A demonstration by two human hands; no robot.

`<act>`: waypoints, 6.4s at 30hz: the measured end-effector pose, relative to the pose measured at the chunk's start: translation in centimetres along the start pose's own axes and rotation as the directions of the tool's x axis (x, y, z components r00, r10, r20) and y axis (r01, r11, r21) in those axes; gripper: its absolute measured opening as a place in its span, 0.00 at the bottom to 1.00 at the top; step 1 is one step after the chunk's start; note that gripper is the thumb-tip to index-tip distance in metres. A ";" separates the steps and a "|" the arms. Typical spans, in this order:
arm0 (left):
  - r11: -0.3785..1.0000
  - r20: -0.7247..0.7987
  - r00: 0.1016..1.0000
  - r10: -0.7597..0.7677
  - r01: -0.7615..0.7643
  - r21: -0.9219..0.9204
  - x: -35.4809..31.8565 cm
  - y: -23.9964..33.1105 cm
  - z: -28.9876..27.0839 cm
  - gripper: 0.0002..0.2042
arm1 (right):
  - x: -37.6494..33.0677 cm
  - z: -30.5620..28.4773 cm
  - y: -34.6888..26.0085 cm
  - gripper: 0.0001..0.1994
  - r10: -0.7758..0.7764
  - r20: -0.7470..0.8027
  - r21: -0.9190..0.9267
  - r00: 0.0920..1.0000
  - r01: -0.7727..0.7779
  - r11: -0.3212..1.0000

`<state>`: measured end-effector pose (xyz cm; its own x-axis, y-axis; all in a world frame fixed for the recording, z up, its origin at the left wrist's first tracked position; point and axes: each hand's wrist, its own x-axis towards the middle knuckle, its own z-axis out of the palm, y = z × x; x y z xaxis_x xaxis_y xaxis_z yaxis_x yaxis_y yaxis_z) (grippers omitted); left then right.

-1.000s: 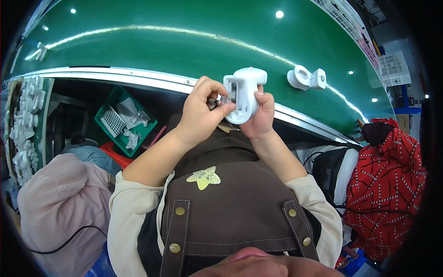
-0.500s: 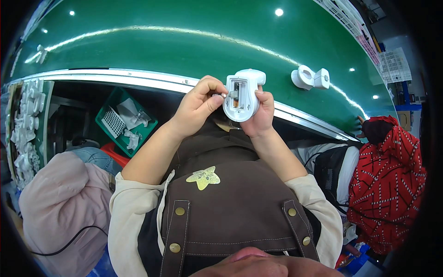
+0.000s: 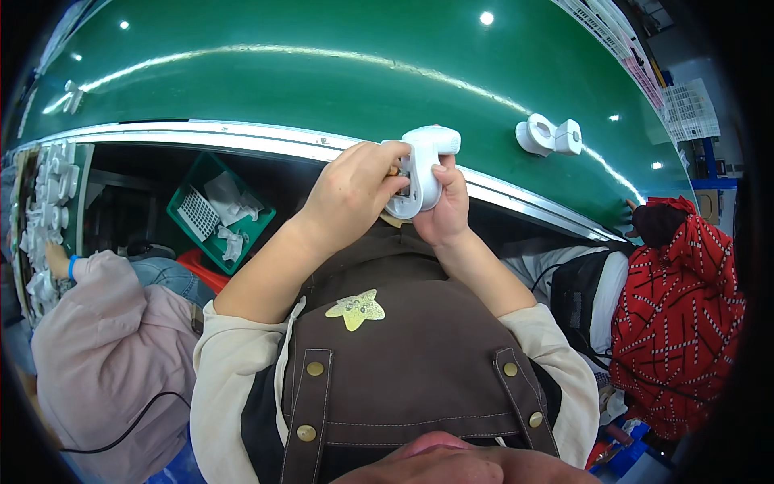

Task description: The person repeatedly takes miniature toilet toys and small batteries from a conveyor belt, inserts the batteries into the compartments of each toilet by hand, and places the assembled toilets back onto the conveyor belt.

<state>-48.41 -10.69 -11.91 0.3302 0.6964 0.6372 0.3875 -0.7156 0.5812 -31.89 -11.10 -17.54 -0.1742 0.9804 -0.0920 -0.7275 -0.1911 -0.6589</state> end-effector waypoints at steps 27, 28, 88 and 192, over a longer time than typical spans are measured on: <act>0.952 -0.024 0.955 0.297 -0.298 -0.069 -3.1 -2.6 1.7 0.30 | -2.4 1.2 -1.2 0.22 0.061 0.033 0.173 0.998 -0.065 0.983; 0.934 -0.026 0.950 0.310 -0.310 -0.175 -3.1 -2.5 1.2 0.29 | -2.5 1.2 -1.3 0.22 0.080 0.078 0.174 0.994 -0.093 0.980; 0.856 0.427 0.890 0.157 -0.338 0.390 5.7 -13.3 7.6 0.11 | 12.6 -7.7 -10.3 0.43 -0.493 0.017 -0.996 0.870 0.058 0.068; 0.009 -0.536 0.614 -0.579 0.663 0.749 0.5 -30.8 -35.4 0.28 | 13.5 9.8 11.4 0.06 0.007 0.684 -0.727 0.729 0.683 -0.071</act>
<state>-90.61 9.70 -11.59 -0.4836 0.8124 0.3257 0.8668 0.4963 0.0488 -48.99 -0.51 -18.99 -0.5862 0.6807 0.4393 0.4151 0.7180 -0.5587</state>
